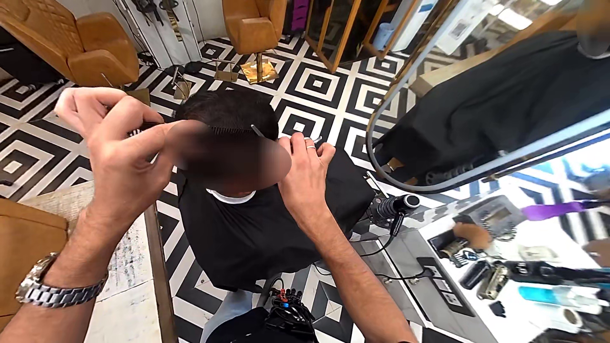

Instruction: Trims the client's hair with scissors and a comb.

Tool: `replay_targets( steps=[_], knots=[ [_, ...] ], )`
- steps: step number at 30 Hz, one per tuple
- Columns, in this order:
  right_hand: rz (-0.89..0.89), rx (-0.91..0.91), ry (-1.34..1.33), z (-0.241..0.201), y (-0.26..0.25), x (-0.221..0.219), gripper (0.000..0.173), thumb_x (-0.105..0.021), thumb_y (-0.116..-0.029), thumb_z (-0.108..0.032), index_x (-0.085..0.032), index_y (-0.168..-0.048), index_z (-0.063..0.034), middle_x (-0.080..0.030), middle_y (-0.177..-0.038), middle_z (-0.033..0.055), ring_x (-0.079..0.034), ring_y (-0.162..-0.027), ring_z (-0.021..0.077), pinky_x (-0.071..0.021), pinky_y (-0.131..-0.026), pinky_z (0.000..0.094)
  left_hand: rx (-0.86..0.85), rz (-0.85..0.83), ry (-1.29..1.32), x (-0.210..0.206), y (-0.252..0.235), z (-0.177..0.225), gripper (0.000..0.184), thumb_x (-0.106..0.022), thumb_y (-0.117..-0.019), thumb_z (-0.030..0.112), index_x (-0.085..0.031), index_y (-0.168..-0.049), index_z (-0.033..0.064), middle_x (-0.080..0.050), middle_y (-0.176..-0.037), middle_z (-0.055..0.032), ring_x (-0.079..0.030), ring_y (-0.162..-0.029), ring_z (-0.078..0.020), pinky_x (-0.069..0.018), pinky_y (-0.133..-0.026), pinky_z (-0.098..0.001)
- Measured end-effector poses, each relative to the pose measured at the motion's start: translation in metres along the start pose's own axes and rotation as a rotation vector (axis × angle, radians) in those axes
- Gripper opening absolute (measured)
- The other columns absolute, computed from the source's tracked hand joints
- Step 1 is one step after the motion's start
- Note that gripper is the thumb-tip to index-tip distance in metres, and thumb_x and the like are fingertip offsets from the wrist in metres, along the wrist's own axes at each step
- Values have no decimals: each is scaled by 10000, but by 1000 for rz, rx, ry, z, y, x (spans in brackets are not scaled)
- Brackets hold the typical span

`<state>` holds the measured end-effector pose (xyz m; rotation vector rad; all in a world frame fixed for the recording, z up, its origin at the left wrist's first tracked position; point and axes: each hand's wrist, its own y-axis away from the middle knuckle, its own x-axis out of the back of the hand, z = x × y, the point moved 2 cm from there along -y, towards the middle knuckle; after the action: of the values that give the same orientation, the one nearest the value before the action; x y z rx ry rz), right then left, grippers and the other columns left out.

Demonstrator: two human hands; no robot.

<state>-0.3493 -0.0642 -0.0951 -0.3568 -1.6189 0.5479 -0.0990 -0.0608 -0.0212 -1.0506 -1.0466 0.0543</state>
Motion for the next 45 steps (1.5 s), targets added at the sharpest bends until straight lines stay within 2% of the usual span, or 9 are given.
replay_targets(
  steps=[5, 11, 14, 18, 26, 32, 37, 41, 45],
  knots=[
    [68, 18, 26, -9, -7, 8, 178, -543, -958, 45, -645, -1055, -63, -640, -942, 112, -643, -869, 273, -405, -891, 515, -7, 13, -10, 0, -3, 0, 226, -728, -958, 230, -765, -1179, 196, -641, -948, -122, -513, -1136, -385, -282, -1044, -576],
    [12, -106, -290, 33, 14, 6, 119, -606, -970, -28, -676, -1066, -40, -695, -928, 111, -684, -854, 274, -466, -873, 547, -92, -356, 132, -3, 14, -8, 317, -649, -959, 372, -772, -1199, 206, -659, -894, -69, -601, -948, -308, -358, -962, -606],
    [-20, -40, -173, 38, 20, -4, 113, -626, -942, 2, -676, -1022, -59, -688, -940, 118, -681, -877, 292, -426, -908, 574, -28, -182, 21, -1, 10, -7, 286, -677, -980, 272, -750, -1231, 156, -669, -969, -182, -564, -1041, -432, -308, -993, -639],
    [-51, 34, -20, 17, 4, -5, 317, -811, -803, -119, -673, -1080, -53, -652, -1031, 139, -642, -972, 337, -413, -914, 596, -11, -61, -46, 2, -11, 4, 251, -719, -964, 244, -758, -1204, 186, -644, -946, -144, -532, -1063, -394, -303, -1004, -579],
    [36, -14, -295, 23, -8, 19, 161, -565, -976, 16, -685, -1070, -35, -707, -966, 129, -693, -877, 291, -485, -837, 519, -4, -17, -41, 11, -19, -3, 302, -610, -1029, 317, -720, -1258, 153, -672, -1142, -142, -527, -1260, -379, -269, -1141, -599],
    [-71, -320, -627, 66, 35, 14, 157, -676, -931, -17, -665, -1088, -21, -707, -928, 99, -689, -795, 214, -581, -720, 423, 65, -226, -34, -6, 8, -5, 350, -504, -1069, 245, -750, -1046, -3, -721, -874, -175, -689, -869, -366, -281, -1091, -701],
    [-222, -500, -739, 79, 78, -4, 294, -722, -920, -19, -584, -1177, -54, -762, -1008, 43, -752, -859, 164, -629, -767, 379, -10, -228, -58, -29, 69, 3, 323, -542, -1048, 351, -781, -1147, 158, -706, -891, -125, -647, -985, -355, -279, -1060, -684],
    [-177, -301, -535, 68, 99, 2, 269, -675, -970, -41, -555, -1207, -80, -701, -897, 81, -682, -712, 243, -565, -595, 429, 31, -166, -19, -35, 88, 1, 320, -643, -991, 347, -731, -1286, 262, -647, -969, -140, -551, -1090, -377, -251, -1061, -648],
    [-49, -35, -177, 49, 61, -17, 195, -595, -932, 59, -700, -1034, -69, -718, -909, 119, -713, -862, 299, -432, -991, 616, 59, 35, -48, -25, 59, -1, 282, -721, -958, 272, -761, -1228, 200, -638, -901, -152, -542, -1028, -370, -286, -1026, -584]
  ],
)
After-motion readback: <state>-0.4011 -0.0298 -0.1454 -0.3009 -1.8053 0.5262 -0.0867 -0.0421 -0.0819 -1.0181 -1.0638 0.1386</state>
